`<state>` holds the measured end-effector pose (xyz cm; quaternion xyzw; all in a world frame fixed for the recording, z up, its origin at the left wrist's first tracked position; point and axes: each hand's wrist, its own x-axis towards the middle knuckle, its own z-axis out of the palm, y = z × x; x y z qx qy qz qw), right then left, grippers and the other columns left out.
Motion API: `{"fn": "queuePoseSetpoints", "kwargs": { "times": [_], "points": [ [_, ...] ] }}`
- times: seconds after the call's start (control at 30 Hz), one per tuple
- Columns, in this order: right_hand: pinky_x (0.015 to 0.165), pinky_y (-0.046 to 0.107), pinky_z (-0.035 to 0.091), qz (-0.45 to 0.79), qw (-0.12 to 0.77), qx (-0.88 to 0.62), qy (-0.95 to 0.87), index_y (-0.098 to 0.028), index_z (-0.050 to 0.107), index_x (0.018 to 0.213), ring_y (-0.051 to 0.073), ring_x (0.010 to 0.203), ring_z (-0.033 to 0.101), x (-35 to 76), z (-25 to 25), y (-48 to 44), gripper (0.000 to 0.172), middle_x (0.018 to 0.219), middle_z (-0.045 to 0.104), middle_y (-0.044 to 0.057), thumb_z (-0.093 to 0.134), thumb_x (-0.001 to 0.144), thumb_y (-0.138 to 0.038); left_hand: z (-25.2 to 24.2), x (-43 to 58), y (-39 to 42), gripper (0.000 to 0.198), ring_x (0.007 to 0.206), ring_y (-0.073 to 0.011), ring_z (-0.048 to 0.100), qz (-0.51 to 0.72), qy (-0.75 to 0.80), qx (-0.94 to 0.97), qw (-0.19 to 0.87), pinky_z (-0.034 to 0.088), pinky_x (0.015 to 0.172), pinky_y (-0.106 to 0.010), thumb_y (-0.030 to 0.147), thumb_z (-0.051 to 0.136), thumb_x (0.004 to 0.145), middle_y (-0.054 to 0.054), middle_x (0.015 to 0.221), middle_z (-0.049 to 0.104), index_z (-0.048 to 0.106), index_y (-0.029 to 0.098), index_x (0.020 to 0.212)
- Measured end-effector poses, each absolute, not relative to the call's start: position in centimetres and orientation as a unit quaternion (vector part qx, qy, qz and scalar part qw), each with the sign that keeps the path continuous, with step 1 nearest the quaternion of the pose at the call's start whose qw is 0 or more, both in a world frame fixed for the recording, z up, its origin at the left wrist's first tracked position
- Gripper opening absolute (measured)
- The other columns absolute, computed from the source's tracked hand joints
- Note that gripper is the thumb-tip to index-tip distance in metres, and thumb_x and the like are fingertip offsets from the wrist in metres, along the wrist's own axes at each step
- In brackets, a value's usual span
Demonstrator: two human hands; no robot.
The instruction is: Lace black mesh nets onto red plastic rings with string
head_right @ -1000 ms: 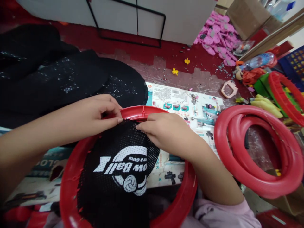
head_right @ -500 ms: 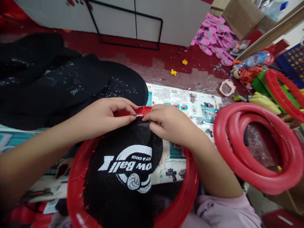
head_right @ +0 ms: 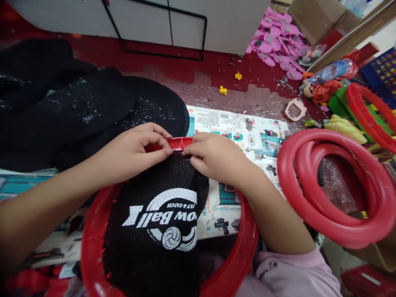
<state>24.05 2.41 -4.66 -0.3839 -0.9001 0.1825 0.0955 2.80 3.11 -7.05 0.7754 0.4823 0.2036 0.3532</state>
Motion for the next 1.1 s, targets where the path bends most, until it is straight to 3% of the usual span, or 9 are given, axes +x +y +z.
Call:
{"fn": "queuePoseSetpoints", "kwargs": {
  "times": [0.3, 0.53, 0.8, 1.1],
  "points": [
    [0.064, 0.027, 0.038, 0.223, 0.012, -0.336, -0.915, -0.014, 0.072, 0.085, 0.015, 0.069, 0.053, 23.88, -4.01, 2.25, 0.026, 0.079, 0.063, 0.006, 0.047, 0.079, -0.01, -7.01, 2.43, 2.84, 0.016, 0.098, -0.0198, 0.058, 0.213, 0.463, 0.784, 0.354, 0.045, 0.093, -0.034, 0.026, 0.057, 0.077, -0.005, 0.104, 0.06, 0.068, 0.017, 0.071],
    [0.067, 0.027, 0.039, 0.206, 0.012, -0.343, -0.916, -0.015, 0.071, 0.088, 0.015, 0.072, 0.054, 23.89, -4.2, 2.25, 0.026, 0.084, 0.064, 0.006, 0.047, 0.081, -0.011, -7.15, 2.28, 2.62, 0.023, 0.096, -0.0192, 0.06, 0.216, 0.438, 0.825, 0.285, 0.048, 0.09, -0.033, 0.027, 0.052, 0.081, -0.006, 0.105, 0.063, 0.072, 0.017, 0.078],
    [0.066, 0.027, 0.041, 0.174, 0.1, -0.352, -0.914, -0.015, 0.072, 0.089, 0.016, 0.074, 0.057, 24.11, -4.45, 2.38, 0.028, 0.081, 0.064, 0.007, 0.045, 0.081, -0.011, -7.19, 2.32, 2.63, 0.031, 0.098, -0.0202, 0.059, 0.188, 0.407, 0.857, 0.255, 0.046, 0.094, -0.035, 0.027, 0.045, 0.086, -0.01, 0.108, 0.061, 0.073, 0.014, 0.081],
    [0.064, 0.027, 0.042, 0.141, 0.139, -0.346, -0.917, -0.015, 0.072, 0.092, 0.016, 0.071, 0.055, 24.2, -4.78, 2.37, 0.03, 0.079, 0.061, 0.007, 0.044, 0.083, -0.012, -6.63, 2.26, 2.89, 0.021, 0.102, -0.0202, 0.059, 0.206, 0.458, 0.782, 0.369, 0.045, 0.097, -0.036, 0.03, 0.056, 0.081, -0.005, 0.113, 0.061, 0.074, 0.02, 0.086]
  ]
}}
